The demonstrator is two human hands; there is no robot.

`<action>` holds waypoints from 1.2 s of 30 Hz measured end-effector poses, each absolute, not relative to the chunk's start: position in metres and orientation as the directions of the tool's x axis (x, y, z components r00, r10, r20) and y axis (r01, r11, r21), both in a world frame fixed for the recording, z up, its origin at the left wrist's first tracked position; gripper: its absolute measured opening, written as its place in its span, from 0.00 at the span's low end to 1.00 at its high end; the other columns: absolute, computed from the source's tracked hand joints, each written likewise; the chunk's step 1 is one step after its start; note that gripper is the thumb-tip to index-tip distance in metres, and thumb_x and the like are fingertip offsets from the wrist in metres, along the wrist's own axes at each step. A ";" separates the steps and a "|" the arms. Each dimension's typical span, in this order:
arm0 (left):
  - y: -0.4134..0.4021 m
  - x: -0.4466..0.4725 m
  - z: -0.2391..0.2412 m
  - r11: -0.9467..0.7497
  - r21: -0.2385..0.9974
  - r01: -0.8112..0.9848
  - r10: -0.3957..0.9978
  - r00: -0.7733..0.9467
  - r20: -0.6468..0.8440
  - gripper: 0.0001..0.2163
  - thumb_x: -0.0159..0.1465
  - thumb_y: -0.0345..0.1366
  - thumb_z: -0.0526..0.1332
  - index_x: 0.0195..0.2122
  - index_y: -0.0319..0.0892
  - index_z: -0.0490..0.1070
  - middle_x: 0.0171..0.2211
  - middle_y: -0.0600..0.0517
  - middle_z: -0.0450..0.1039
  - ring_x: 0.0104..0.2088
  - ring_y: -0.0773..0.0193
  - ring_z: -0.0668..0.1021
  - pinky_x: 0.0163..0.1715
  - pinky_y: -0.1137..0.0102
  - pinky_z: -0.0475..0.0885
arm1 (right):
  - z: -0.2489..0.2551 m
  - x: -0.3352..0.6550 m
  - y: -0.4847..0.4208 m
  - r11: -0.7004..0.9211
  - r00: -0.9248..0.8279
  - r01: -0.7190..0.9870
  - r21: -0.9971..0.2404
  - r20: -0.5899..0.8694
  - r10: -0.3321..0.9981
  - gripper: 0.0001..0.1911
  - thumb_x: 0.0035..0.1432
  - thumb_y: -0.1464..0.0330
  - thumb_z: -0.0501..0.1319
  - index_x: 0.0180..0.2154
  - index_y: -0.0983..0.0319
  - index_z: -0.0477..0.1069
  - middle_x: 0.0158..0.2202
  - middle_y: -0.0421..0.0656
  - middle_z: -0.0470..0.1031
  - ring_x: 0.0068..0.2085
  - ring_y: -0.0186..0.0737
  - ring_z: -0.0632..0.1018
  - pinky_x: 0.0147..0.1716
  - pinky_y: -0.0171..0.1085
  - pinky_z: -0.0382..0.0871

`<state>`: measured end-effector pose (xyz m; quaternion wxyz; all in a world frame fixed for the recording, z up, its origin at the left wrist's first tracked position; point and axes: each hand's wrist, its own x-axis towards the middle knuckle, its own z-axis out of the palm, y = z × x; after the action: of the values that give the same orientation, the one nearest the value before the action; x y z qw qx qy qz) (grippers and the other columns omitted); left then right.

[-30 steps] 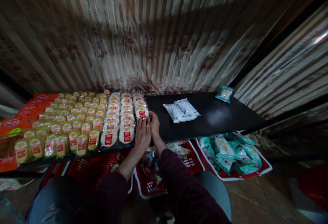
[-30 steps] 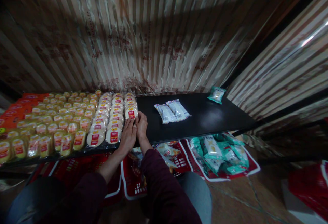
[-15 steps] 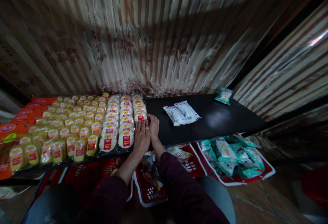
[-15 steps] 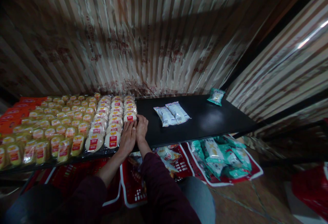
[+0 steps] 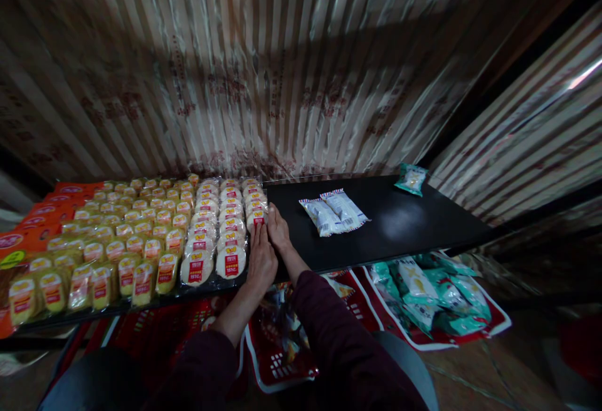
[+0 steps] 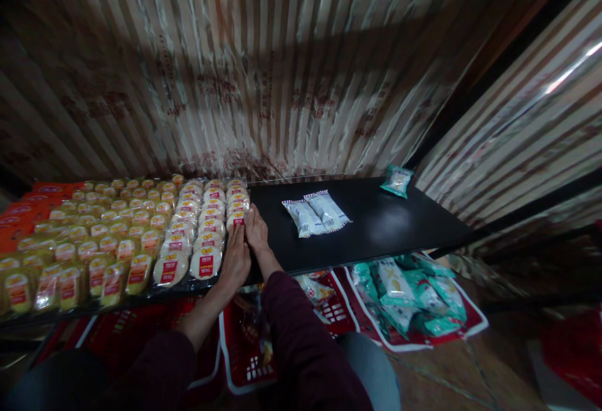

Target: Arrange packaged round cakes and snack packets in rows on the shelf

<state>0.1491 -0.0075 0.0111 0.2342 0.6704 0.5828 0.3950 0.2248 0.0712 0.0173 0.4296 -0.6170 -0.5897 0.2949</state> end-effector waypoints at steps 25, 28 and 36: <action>-0.007 0.158 -0.008 -0.293 0.541 0.788 0.906 0.049 0.420 0.27 0.58 0.21 0.46 0.60 0.19 0.54 0.63 0.28 0.52 0.67 0.49 0.44 0.63 0.51 0.55 | 0.019 0.223 0.126 0.055 0.084 0.279 -0.959 0.081 0.993 0.33 0.64 0.51 0.43 0.59 0.66 0.62 0.57 0.49 0.69 0.62 0.45 0.65 0.61 0.43 0.55; -0.008 0.158 -0.003 -0.288 0.519 0.805 0.903 0.048 0.426 0.27 0.57 0.22 0.47 0.60 0.18 0.54 0.62 0.27 0.53 0.67 0.48 0.44 0.63 0.51 0.55 | 0.023 0.226 0.123 0.070 0.135 0.234 -0.970 0.104 0.985 0.35 0.63 0.50 0.44 0.58 0.68 0.64 0.58 0.51 0.68 0.63 0.43 0.63 0.62 0.40 0.52; -0.038 0.161 0.005 -0.349 0.542 0.765 0.920 0.168 0.355 0.28 0.56 0.23 0.50 0.60 0.22 0.55 0.64 0.32 0.51 0.67 0.51 0.42 0.65 0.54 0.52 | 0.015 0.235 0.049 0.138 0.291 0.261 -0.955 0.214 0.933 0.30 0.62 0.54 0.44 0.53 0.67 0.67 0.55 0.52 0.71 0.55 0.42 0.71 0.58 0.42 0.59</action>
<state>0.1609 -0.0380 0.0051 0.1195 0.7546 0.5581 0.3238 0.2353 0.0485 0.0148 0.5533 -0.5824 -0.5125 0.3034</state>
